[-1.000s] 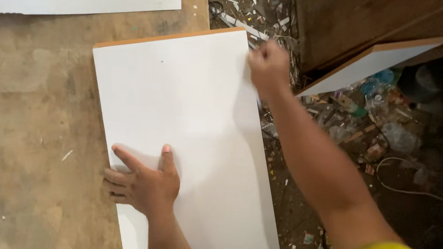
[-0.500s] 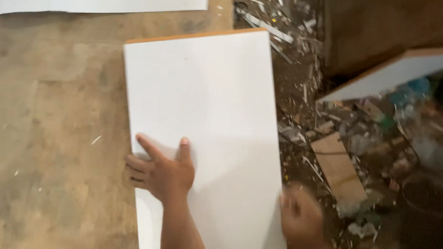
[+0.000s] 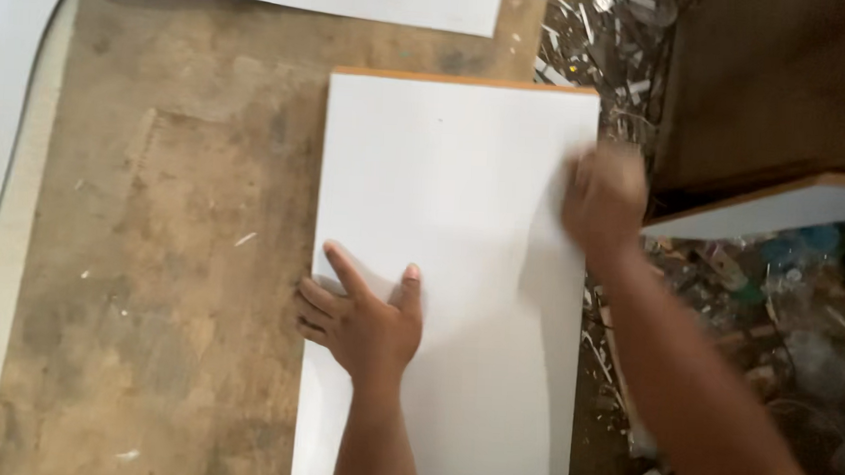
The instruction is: The person applies edge banding to the side of a wooden board, pressing it down by hand and using a cloth to rub the surface.
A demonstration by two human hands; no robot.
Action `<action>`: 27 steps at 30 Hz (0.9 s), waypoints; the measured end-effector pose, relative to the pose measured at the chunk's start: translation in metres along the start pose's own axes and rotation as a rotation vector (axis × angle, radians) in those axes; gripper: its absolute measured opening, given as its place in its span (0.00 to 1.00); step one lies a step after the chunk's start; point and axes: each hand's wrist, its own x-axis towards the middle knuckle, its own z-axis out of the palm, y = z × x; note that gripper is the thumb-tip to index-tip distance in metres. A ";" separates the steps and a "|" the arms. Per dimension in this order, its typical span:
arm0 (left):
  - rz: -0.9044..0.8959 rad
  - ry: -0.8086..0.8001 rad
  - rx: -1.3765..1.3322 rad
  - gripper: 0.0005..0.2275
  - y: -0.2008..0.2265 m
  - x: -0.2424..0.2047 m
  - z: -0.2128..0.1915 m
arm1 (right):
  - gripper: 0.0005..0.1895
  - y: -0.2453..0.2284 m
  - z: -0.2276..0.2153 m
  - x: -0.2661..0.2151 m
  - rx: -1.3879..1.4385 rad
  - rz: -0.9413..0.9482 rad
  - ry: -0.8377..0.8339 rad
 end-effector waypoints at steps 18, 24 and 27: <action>0.005 0.003 0.038 0.47 0.002 0.003 0.011 | 0.17 -0.127 0.184 0.053 -0.167 -0.355 -0.568; 0.044 0.132 0.025 0.44 -0.015 0.003 0.013 | 0.12 -0.124 0.191 0.070 0.284 -0.502 -0.306; 0.054 0.053 -0.033 0.45 -0.028 -0.032 0.005 | 0.06 -0.026 0.162 0.085 -0.247 -0.442 -0.339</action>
